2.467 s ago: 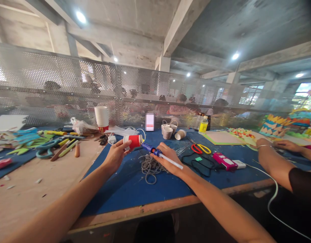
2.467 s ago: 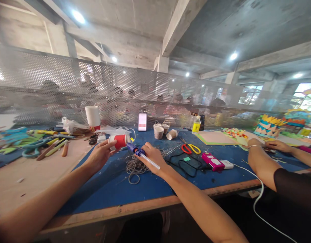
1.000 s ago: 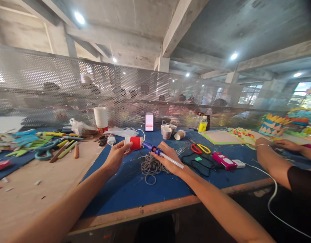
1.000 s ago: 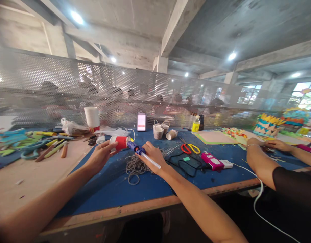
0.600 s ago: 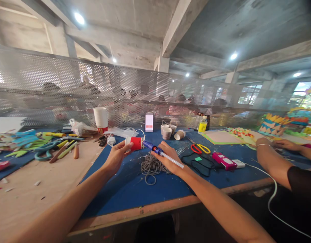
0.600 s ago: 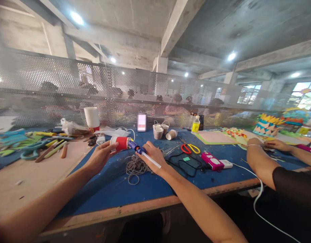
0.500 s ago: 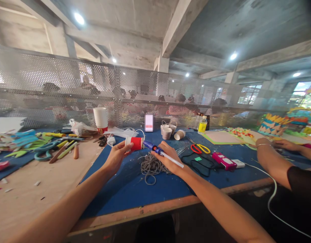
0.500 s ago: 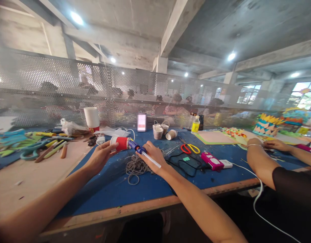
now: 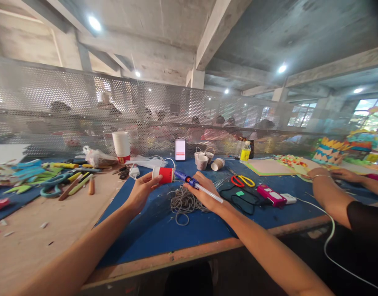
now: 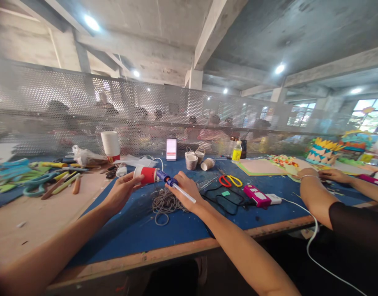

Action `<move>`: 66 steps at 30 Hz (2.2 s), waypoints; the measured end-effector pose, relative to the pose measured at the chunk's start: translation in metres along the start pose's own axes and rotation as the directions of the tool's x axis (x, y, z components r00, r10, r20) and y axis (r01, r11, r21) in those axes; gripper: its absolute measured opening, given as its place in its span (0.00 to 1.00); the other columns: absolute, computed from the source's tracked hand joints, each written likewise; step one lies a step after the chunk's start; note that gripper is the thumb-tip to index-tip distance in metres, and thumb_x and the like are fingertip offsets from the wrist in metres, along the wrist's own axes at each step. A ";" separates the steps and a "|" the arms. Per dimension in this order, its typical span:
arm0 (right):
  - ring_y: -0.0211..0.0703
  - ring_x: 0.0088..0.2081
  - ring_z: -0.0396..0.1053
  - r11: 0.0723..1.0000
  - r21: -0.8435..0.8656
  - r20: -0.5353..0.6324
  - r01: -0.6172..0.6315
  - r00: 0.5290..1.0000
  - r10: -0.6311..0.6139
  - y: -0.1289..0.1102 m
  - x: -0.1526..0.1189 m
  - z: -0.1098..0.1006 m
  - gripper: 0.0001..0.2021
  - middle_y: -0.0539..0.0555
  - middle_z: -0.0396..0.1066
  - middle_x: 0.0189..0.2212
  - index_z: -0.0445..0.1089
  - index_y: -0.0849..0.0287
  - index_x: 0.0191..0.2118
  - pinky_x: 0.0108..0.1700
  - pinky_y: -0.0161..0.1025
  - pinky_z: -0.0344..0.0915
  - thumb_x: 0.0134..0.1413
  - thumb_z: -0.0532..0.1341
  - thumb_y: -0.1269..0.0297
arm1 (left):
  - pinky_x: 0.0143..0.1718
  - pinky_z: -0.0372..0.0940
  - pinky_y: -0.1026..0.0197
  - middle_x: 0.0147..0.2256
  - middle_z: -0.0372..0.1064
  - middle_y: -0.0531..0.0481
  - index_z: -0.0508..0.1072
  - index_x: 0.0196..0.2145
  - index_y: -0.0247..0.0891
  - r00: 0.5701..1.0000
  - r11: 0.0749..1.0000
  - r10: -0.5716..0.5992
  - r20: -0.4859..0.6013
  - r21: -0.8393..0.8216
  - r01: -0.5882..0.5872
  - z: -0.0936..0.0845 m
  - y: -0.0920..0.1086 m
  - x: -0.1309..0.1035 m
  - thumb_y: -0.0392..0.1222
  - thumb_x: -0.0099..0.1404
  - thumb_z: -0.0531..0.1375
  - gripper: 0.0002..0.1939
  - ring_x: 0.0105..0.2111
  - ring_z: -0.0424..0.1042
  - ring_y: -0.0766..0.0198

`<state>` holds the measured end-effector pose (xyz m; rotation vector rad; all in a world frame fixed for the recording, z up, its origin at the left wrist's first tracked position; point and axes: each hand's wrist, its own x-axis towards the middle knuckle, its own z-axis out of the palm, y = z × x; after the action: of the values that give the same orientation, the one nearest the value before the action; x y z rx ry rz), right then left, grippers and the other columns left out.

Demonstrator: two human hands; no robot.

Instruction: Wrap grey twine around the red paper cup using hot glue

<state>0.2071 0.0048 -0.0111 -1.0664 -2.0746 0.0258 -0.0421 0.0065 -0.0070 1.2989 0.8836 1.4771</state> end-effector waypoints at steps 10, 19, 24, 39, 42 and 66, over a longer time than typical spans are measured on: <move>0.43 0.33 0.72 0.992 0.127 -0.099 -0.015 0.995 0.028 0.011 0.005 0.006 0.15 0.52 0.74 0.32 0.70 0.55 0.38 0.37 0.36 0.65 0.67 0.59 0.48 | 0.51 0.66 0.53 0.41 0.82 0.45 0.84 0.41 0.42 0.999 1.000 0.006 0.042 -0.030 -0.005 0.001 -0.001 0.001 0.52 0.55 0.73 0.18 0.44 0.77 0.51; 0.51 0.42 0.78 0.935 -0.228 -0.088 -0.271 0.962 0.257 0.036 -0.002 -0.031 0.16 0.57 0.79 0.41 0.69 0.55 0.51 0.38 0.36 0.63 0.65 0.62 0.52 | 0.47 0.70 0.56 0.41 0.81 0.44 0.83 0.40 0.38 0.998 0.990 -0.055 0.027 -0.125 0.058 -0.008 -0.008 0.009 0.51 0.52 0.75 0.20 0.43 0.76 0.55; 0.52 0.54 0.73 0.852 -0.409 0.074 -0.327 0.918 0.389 0.069 -0.027 -0.056 0.17 0.64 0.74 0.53 0.64 0.63 0.57 0.49 0.38 0.63 0.65 0.59 0.64 | 0.44 0.71 0.60 0.40 0.80 0.46 0.83 0.41 0.37 0.996 0.982 -0.080 0.031 -0.172 0.084 -0.007 -0.009 0.010 0.48 0.53 0.75 0.20 0.40 0.76 0.59; 0.58 0.60 0.64 0.769 -0.545 0.205 -0.333 0.837 0.508 0.090 -0.039 -0.051 0.22 0.67 0.65 0.57 0.66 0.65 0.60 0.59 0.48 0.58 0.63 0.53 0.66 | 0.35 0.74 0.62 0.32 0.77 0.48 0.83 0.36 0.35 0.993 0.969 -0.117 0.002 -0.220 0.115 -0.003 -0.003 0.007 0.46 0.51 0.76 0.17 0.31 0.74 0.64; 0.61 0.60 0.64 0.761 -0.557 0.214 -0.333 0.827 0.519 0.089 -0.041 -0.055 0.22 0.67 0.65 0.56 0.67 0.62 0.61 0.59 0.52 0.59 0.64 0.53 0.65 | 0.37 0.75 0.62 0.33 0.78 0.47 0.83 0.38 0.35 0.994 0.971 -0.106 0.021 -0.213 0.108 -0.004 -0.003 0.006 0.47 0.53 0.75 0.18 0.34 0.75 0.63; 0.42 0.36 0.77 0.980 0.198 0.061 0.014 0.998 -0.027 -0.015 0.046 0.013 0.06 0.49 0.81 0.31 0.78 0.55 0.37 0.59 0.45 0.61 0.64 0.65 0.62 | 0.39 0.76 0.61 0.35 0.81 0.45 0.82 0.37 0.34 0.992 0.963 -0.124 0.004 -0.239 0.121 -0.001 -0.005 0.005 0.47 0.54 0.75 0.17 0.33 0.78 0.62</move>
<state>0.1733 0.0316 0.0146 -0.9336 -2.0901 0.2531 -0.0426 0.0124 -0.0104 1.0414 0.7530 1.4455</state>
